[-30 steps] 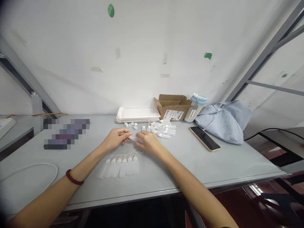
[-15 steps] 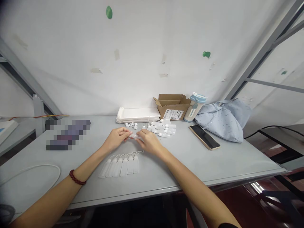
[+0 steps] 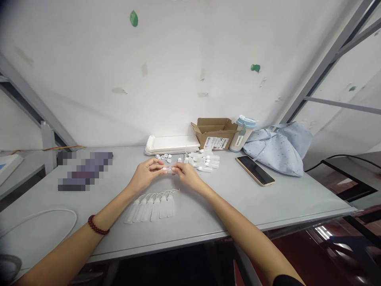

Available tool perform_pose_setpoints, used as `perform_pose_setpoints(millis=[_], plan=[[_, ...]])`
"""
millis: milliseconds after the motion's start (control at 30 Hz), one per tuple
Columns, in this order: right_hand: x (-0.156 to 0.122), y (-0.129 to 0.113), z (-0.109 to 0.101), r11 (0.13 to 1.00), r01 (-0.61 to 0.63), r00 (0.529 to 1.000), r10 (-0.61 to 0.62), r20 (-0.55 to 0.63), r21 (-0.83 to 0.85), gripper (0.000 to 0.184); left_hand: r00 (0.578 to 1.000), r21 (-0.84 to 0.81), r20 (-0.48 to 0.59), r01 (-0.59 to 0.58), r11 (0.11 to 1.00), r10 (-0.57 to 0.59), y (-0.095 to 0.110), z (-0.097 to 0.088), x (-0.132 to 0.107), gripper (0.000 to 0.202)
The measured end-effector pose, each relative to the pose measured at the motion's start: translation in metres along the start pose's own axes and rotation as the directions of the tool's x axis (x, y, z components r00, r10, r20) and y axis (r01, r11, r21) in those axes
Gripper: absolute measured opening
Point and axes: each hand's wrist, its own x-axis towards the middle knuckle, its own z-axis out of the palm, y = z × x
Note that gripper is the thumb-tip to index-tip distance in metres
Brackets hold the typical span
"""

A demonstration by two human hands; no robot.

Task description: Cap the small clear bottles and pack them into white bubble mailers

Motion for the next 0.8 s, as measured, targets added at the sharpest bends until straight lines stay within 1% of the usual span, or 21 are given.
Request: perform_pose_setpoints(millis=[133, 233, 267, 333, 400, 467, 633, 800], plan=[[0.0012, 0.0003, 0.0012, 0.998, -0.033, 0.999, 0.034, -0.013, 0.055, 0.024, 0.999, -0.070, -0.022, 0.032, 0.997, -0.034, -0.0007, 0.0003, 0.0027, 0.036], [0.0012, -0.0004, 0.0015, 0.998, -0.027, 0.998, 0.030, -0.048, 0.057, 0.023, 0.997, -0.125, -0.050, 0.050, 0.991, -0.056, -0.0039, -0.0002, 0.0056, 0.040], [0.0011, -0.0008, 0.0015, 0.998, -0.021, 0.998, 0.024, -0.063, 0.051, 0.023, 0.997, -0.112, -0.059, 0.047, 0.993, -0.054, -0.0050, -0.0002, 0.0063, 0.041], [0.0006, -0.0014, 0.0014, 0.999, -0.009, 0.997, 0.012, -0.081, 0.037, 0.023, 0.997, -0.030, -0.060, 0.045, 0.999, -0.047, -0.0066, 0.0002, 0.0069, 0.042], [0.0004, -0.0017, 0.0015, 1.000, 0.001, 0.996, 0.001, -0.085, 0.028, 0.022, 0.998, 0.050, -0.039, 0.046, 0.998, -0.044, -0.0070, 0.0011, 0.0064, 0.044], [0.0003, -0.0017, 0.0018, 1.000, 0.009, 0.997, -0.006, -0.082, 0.028, 0.021, 0.998, 0.073, -0.017, 0.056, 0.996, -0.055, -0.0063, 0.0020, 0.0053, 0.045], [0.0006, -0.0006, 0.0016, 1.000, 0.002, 0.997, -0.001, -0.071, 0.017, 0.020, 0.997, 0.053, 0.005, 0.082, 0.995, -0.082, -0.0031, 0.0014, 0.0031, 0.036], [0.0001, 0.0002, 0.0006, 1.000, -0.008, 0.997, 0.007, -0.071, -0.016, 0.023, 0.995, -0.041, 0.070, 0.069, 0.997, -0.066, -0.0032, -0.0007, 0.0022, 0.033]])
